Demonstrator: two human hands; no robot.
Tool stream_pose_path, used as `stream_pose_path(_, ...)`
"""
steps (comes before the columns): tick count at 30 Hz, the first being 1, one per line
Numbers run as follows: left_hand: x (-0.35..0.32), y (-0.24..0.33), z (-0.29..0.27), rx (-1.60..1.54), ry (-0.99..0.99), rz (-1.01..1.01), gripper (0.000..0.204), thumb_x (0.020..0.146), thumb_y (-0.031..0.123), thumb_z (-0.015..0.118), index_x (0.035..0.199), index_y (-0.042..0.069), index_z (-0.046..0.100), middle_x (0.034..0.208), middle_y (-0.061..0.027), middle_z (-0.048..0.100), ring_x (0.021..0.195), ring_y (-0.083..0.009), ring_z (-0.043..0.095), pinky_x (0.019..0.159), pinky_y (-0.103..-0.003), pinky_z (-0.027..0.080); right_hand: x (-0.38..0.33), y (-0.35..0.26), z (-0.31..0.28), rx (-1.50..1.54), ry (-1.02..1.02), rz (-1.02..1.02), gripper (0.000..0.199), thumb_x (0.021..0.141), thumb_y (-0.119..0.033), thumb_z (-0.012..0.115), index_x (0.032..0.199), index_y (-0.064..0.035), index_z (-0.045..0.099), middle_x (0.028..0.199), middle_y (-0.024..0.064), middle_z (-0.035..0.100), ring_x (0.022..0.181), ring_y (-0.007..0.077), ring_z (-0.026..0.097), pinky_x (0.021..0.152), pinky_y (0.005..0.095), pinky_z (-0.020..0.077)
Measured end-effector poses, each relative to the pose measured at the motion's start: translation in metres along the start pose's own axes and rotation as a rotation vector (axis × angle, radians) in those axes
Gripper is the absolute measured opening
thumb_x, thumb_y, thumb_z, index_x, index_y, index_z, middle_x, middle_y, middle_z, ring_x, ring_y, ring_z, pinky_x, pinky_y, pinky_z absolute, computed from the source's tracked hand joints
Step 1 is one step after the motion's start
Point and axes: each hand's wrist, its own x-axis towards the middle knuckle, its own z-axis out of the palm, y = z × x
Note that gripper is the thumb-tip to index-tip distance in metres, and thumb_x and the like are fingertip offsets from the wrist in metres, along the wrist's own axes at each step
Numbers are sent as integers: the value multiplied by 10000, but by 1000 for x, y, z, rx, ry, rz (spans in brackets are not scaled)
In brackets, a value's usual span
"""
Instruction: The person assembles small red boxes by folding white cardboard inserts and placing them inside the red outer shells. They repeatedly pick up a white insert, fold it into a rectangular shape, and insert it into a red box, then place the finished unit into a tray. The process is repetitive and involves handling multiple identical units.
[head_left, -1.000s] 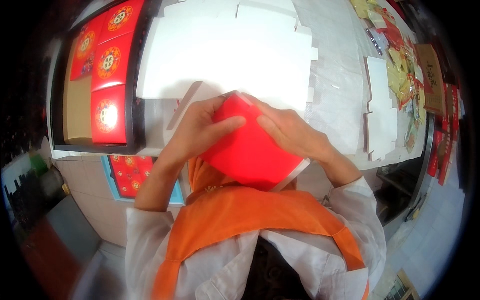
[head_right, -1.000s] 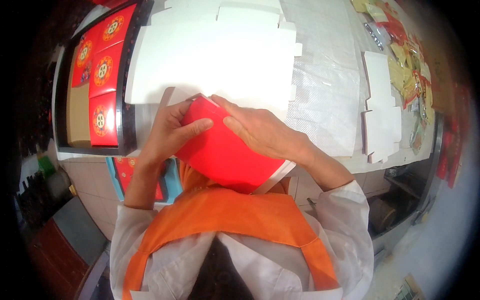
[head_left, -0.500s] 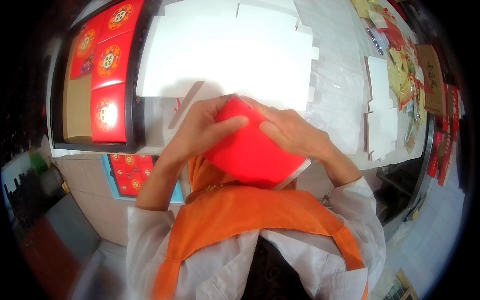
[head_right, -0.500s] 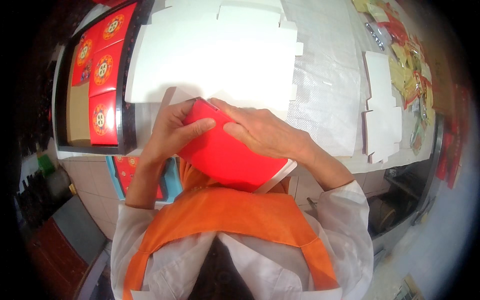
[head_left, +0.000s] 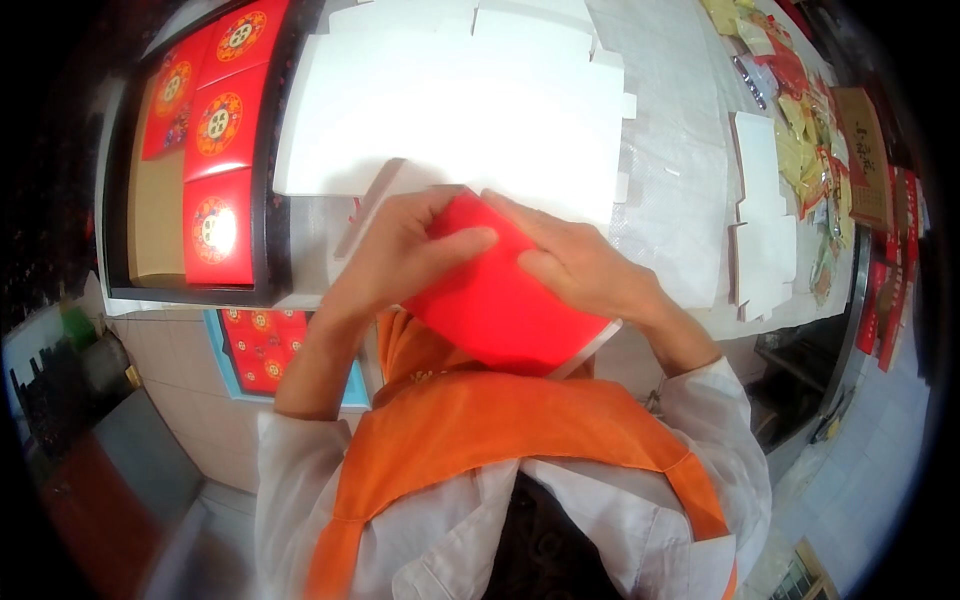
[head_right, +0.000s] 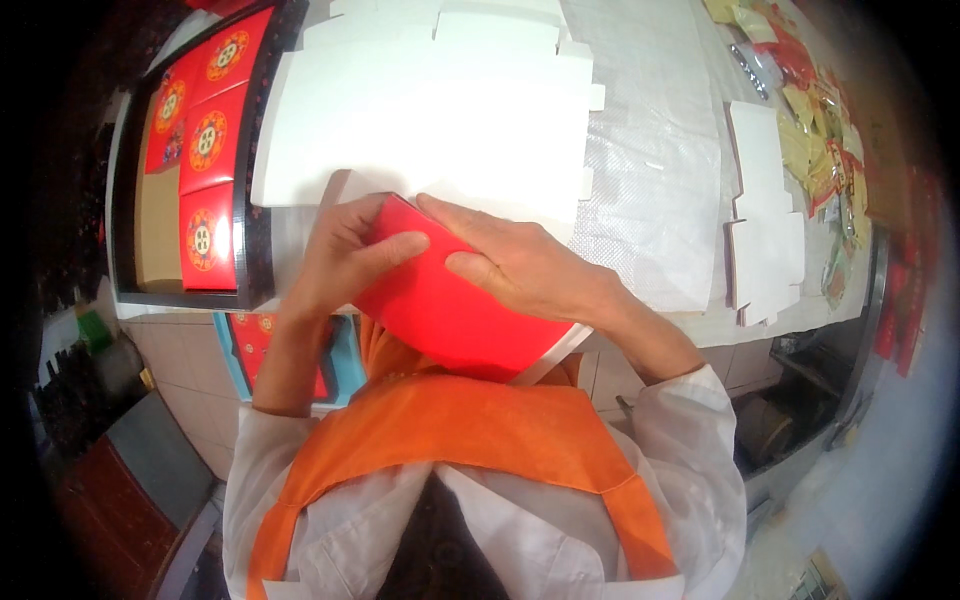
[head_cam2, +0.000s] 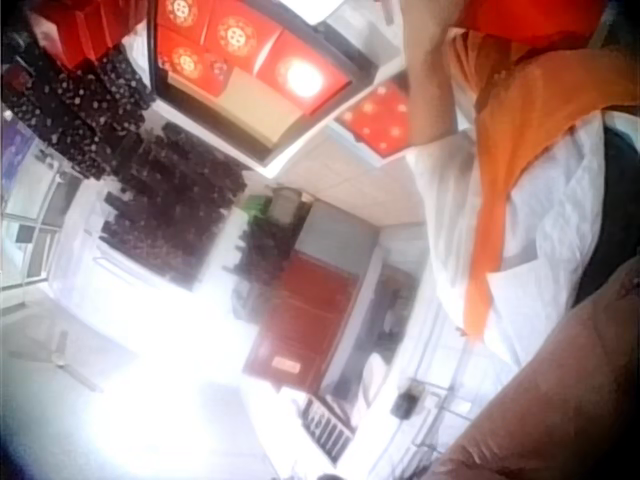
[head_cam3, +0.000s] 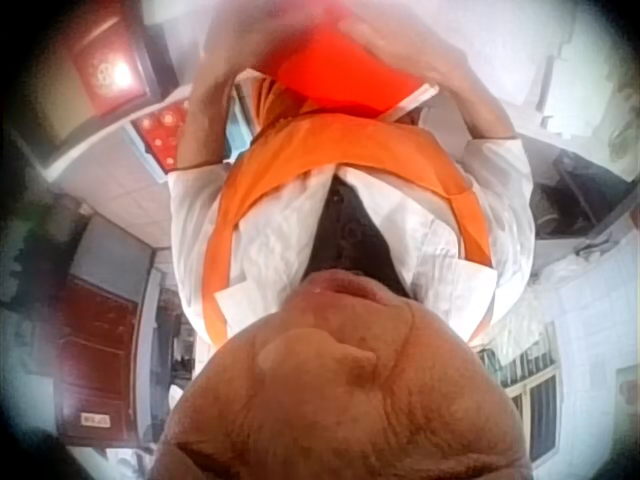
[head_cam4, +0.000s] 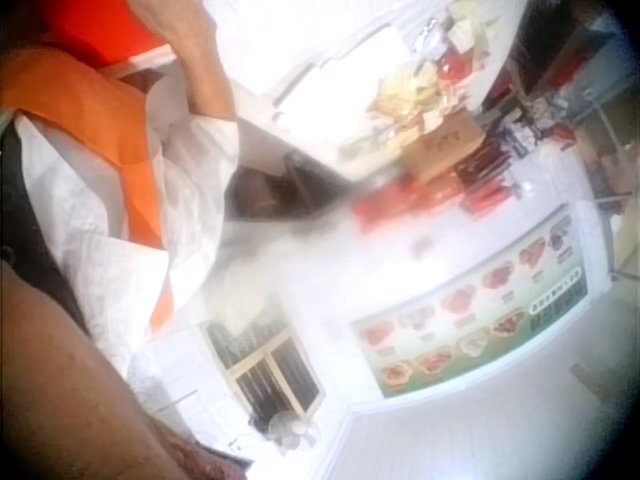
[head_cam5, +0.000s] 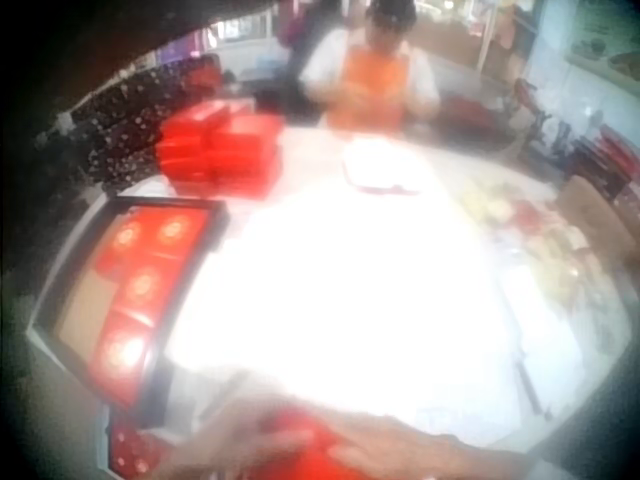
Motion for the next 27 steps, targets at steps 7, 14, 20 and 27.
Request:
stream_pose_path(7, 0, 2, -5, -82, 5, -46, 179, 789, 194, 673, 881, 51, 620, 778, -16, 623, 702, -87, 573, 651, -218, 466, -7, 3, -3, 539, 6, 106, 419, 900, -154, 392, 1284, 14, 414, 1323, 141, 426, 1217, 233, 408, 1011, 307, 309)
stream_pose_path(14, 2, -2, -5, -22, -23, -73, 233, 792, 225, 640, 925, 33, 626, 814, -60, 636, 732, -129, 597, 669, -243, 480, -9, 10, 4, 557, 47, 80, 395, 884, -85, 445, 1263, 25, 436, 1319, 146, 429, 1216, 231, 409, 1011, 310, 321)
stream_pose_path(20, 3, -2, -2, -102, -21, -56, 204, 786, 212, 667, 881, 40, 614, 789, -39, 628, 709, -105, 584, 665, -234, 474, -8, 8, 8, 812, 103, 178, 384, 860, -60, 496, 1234, 25, 465, 1287, 137, 460, 1161, 216, 463, 975, 323, 373)
stream_pose_path(27, 3, -3, -1, -64, -8, -84, 220, 778, 225, 677, 883, 41, 616, 779, -45, 627, 707, -110, 588, 656, -234, 475, -8, 9, 15, 790, 180, 144, 308, 853, -58, 535, 1154, 2, 534, 1201, 97, 522, 1008, 142, 544, 858, 265, 456)
